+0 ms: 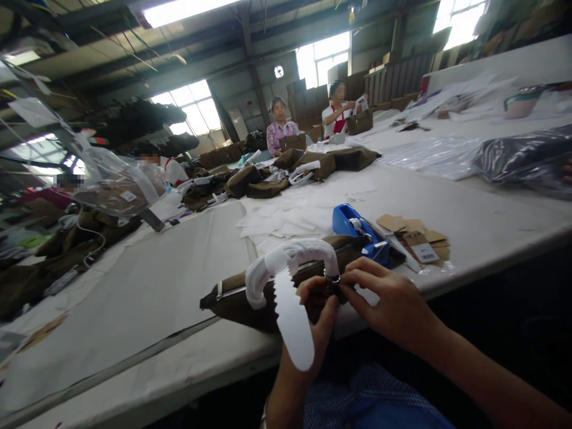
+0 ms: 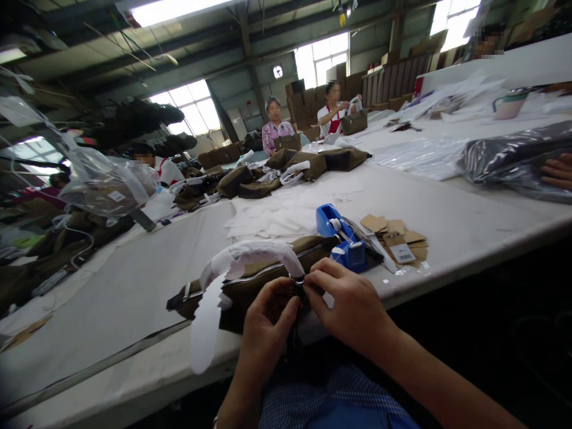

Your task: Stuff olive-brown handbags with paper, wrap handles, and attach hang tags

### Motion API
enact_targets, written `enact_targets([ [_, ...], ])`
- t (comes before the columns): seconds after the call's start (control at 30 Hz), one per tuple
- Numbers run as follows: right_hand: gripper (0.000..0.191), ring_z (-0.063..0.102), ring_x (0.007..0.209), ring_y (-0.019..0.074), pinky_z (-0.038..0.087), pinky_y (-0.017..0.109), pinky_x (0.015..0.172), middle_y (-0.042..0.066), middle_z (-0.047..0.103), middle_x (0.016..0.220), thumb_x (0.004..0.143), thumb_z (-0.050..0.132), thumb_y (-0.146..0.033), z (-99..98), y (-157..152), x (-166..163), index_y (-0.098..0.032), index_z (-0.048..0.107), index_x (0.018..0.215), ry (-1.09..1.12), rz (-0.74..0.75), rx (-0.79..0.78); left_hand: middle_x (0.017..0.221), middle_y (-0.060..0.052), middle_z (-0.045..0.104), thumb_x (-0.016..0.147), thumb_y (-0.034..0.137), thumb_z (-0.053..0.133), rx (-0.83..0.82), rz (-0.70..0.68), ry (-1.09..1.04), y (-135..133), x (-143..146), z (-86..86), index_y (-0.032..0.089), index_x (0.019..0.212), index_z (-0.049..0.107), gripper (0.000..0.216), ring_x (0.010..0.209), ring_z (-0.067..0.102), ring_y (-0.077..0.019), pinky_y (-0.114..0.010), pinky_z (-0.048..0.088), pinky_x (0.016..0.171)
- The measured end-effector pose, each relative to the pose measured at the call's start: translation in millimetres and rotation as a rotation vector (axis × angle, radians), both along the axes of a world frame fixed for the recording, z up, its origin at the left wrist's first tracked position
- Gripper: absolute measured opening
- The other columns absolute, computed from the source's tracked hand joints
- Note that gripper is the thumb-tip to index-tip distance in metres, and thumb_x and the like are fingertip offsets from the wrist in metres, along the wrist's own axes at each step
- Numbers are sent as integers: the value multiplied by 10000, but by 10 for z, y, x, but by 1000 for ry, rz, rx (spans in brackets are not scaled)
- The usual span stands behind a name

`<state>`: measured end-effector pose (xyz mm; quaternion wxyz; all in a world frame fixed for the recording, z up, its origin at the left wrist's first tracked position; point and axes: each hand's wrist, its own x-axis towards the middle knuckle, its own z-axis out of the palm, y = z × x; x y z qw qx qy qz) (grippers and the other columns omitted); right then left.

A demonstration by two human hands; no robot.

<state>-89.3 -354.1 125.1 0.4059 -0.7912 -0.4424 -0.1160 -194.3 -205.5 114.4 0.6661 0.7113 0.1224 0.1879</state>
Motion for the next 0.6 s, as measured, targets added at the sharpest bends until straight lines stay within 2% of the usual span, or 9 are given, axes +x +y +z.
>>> enact_targets([
  [0.2, 81, 679, 873, 166, 518, 302, 788, 20, 666, 1011, 971, 615, -243, -85, 17, -25, -237, 696, 966, 99, -1, 105, 1169, -98, 741, 930, 344, 697, -11, -28, 3, 13, -15, -19, 199, 1232, 651, 338, 1059, 719, -240, -356, 583, 947],
  [0.4, 91, 682, 880, 170, 522, 302, 793, 24, 671, 1006, 974, 614, -251, -55, -10, -38, -241, 701, 953, 105, 8, 91, 1213, -116, 731, 934, 334, 688, 33, -7, 17, 6, -23, -29, 192, 1244, 647, 344, 1133, 701, -267, -385, 569, 983],
  [0.6, 85, 684, 866, 180, 526, 320, 783, 34, 674, 1008, 966, 620, -249, -58, -4, -37, -242, 704, 957, 114, 0, 80, 1183, -114, 738, 931, 322, 687, 9, -16, 12, 6, -14, -11, 185, 1238, 644, 340, 1086, 712, -254, -393, 566, 986],
])
